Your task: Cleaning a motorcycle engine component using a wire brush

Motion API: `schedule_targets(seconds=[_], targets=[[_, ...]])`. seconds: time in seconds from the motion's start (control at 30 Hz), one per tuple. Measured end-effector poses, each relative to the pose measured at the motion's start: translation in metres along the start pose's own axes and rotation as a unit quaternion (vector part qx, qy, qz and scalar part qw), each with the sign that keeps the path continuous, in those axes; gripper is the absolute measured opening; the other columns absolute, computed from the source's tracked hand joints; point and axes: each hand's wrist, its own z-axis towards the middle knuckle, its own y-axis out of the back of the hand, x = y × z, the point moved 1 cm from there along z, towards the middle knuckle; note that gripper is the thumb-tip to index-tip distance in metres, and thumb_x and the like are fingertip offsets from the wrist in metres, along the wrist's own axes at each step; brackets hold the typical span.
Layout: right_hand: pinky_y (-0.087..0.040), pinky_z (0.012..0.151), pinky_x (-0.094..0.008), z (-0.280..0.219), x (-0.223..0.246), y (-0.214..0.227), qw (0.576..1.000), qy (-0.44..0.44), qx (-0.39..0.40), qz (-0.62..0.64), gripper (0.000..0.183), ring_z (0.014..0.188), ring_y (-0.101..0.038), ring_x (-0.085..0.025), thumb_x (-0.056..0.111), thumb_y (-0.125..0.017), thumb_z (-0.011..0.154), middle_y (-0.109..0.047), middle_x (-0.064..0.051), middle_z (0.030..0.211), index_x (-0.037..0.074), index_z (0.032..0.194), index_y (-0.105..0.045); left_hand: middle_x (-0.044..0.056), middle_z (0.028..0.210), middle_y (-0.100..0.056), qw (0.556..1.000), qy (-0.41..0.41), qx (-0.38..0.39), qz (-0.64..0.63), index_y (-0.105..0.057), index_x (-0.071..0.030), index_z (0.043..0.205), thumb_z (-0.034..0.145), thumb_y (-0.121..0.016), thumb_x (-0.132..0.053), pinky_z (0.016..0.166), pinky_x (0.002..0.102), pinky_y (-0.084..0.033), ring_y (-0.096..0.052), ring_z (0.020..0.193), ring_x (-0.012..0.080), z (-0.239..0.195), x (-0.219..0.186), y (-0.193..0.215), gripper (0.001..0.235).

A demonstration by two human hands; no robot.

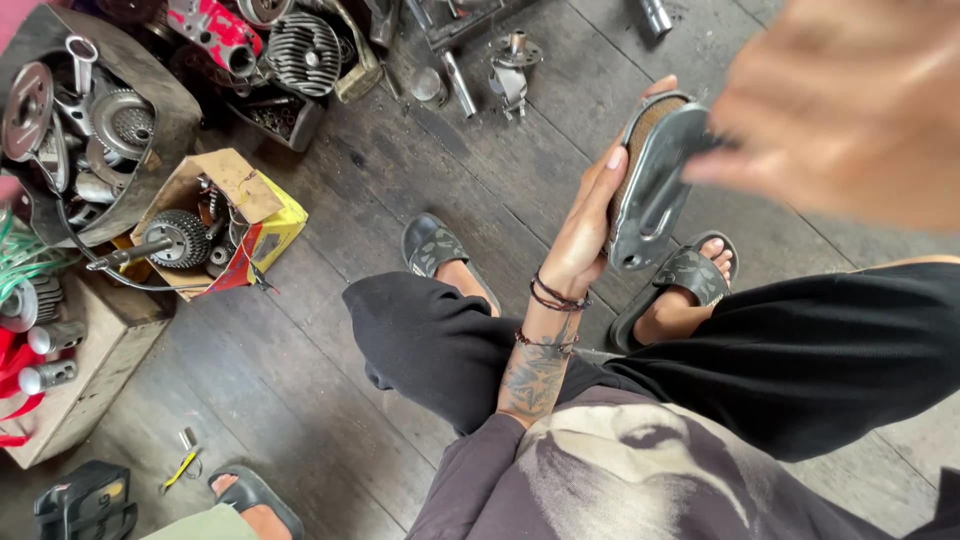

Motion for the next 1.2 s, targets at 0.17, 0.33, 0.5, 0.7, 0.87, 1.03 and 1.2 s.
schedule_targets(seconds=[0.17, 0.33, 0.5, 0.7, 0.87, 1.03, 1.2], targets=[[-0.048, 0.092, -0.035, 0.002, -0.001, -0.004, 0.991, 0.103, 0.002, -0.083, 0.058, 0.084, -0.055, -0.025, 0.056, -0.046, 0.119, -0.049, -0.002, 0.077, 0.018, 0.075, -0.053, 0.007, 0.168, -0.042, 0.999, -0.014, 0.035, -0.024, -0.036, -0.009, 0.165, 0.111, -0.049, -0.048, 0.139, 0.036, -0.027, -0.041, 0.157, 0.018, 0.0, -0.003, -0.002, 0.068], [-0.045, 0.104, -0.042, 0.019, 0.008, 0.015, 0.986, 0.053, -0.023, -0.158, 0.054, 0.096, -0.063, -0.012, 0.065, -0.045, 0.12, -0.059, 0.011, 0.082, 0.028, 0.085, -0.062, 0.007, 0.161, -0.049, 0.999, -0.02, 0.022, -0.022, -0.037, -0.009, 0.165, 0.112, -0.049, -0.046, 0.135, 0.033, -0.031, -0.047, 0.15, 0.016, -0.001, -0.009, -0.003, 0.066], [-0.053, 0.085, -0.034, -0.001, -0.014, -0.013, 0.998, 0.049, -0.035, -0.016, 0.047, 0.082, -0.06, -0.021, 0.055, -0.061, 0.115, -0.058, -0.003, 0.085, 0.013, 0.095, -0.067, 0.008, 0.157, -0.054, 0.998, -0.02, 0.025, -0.052, -0.036, -0.012, 0.167, 0.112, -0.05, -0.047, 0.132, 0.036, -0.038, -0.053, 0.145, 0.0183, -0.002, -0.01, -0.006, 0.068], [-0.045, 0.095, -0.035, 0.013, -0.008, 0.002, 0.996, 0.045, -0.048, -0.064, 0.051, 0.097, -0.068, -0.015, 0.058, -0.055, 0.121, -0.061, 0.006, 0.088, 0.02, 0.087, -0.062, 0.008, 0.156, -0.052, 0.999, -0.001, -0.015, -0.029, -0.039, -0.007, 0.163, 0.111, -0.048, -0.045, 0.124, 0.036, -0.041, -0.05, 0.142, 0.0168, 0.002, 0.005, 0.005, 0.065], [-0.049, 0.063, -0.036, 0.018, -0.008, 0.003, 0.985, 0.122, -0.111, 0.059, 0.044, 0.083, -0.067, -0.028, 0.037, -0.068, 0.114, -0.068, -0.011, 0.09, 0.004, 0.084, -0.068, 0.012, 0.145, -0.059, 0.996, 0.006, -0.036, -0.084, -0.042, -0.006, 0.16, 0.112, -0.049, -0.043, 0.099, 0.045, -0.059, -0.067, 0.117, 0.0268, -0.003, 0.0, 0.004, 0.061], [-0.058, 0.08, -0.036, 0.021, -0.014, 0.001, 0.985, 0.132, -0.104, 0.041, 0.042, 0.089, -0.069, -0.029, 0.036, -0.06, 0.116, -0.065, -0.008, 0.089, 0.008, 0.084, -0.064, 0.011, 0.153, -0.054, 0.997, 0.016, -0.056, -0.041, -0.046, -0.004, 0.157, 0.11, -0.05, -0.045, 0.124, 0.036, -0.038, -0.05, 0.142, 0.0191, 0.0, 0.018, 0.018, 0.062], [-0.044, 0.094, -0.041, 0.024, 0.006, 0.009, 0.993, 0.095, -0.073, -0.018, 0.047, 0.087, -0.066, -0.02, 0.047, -0.057, 0.118, -0.06, 0.002, 0.082, 0.019, 0.079, -0.057, 0.009, 0.158, -0.049, 0.999, -0.003, -0.023, -0.039, -0.039, -0.008, 0.162, 0.11, -0.048, -0.045, 0.118, 0.039, -0.043, -0.05, 0.14, 0.0175, -0.003, -0.008, -0.001, 0.064]])
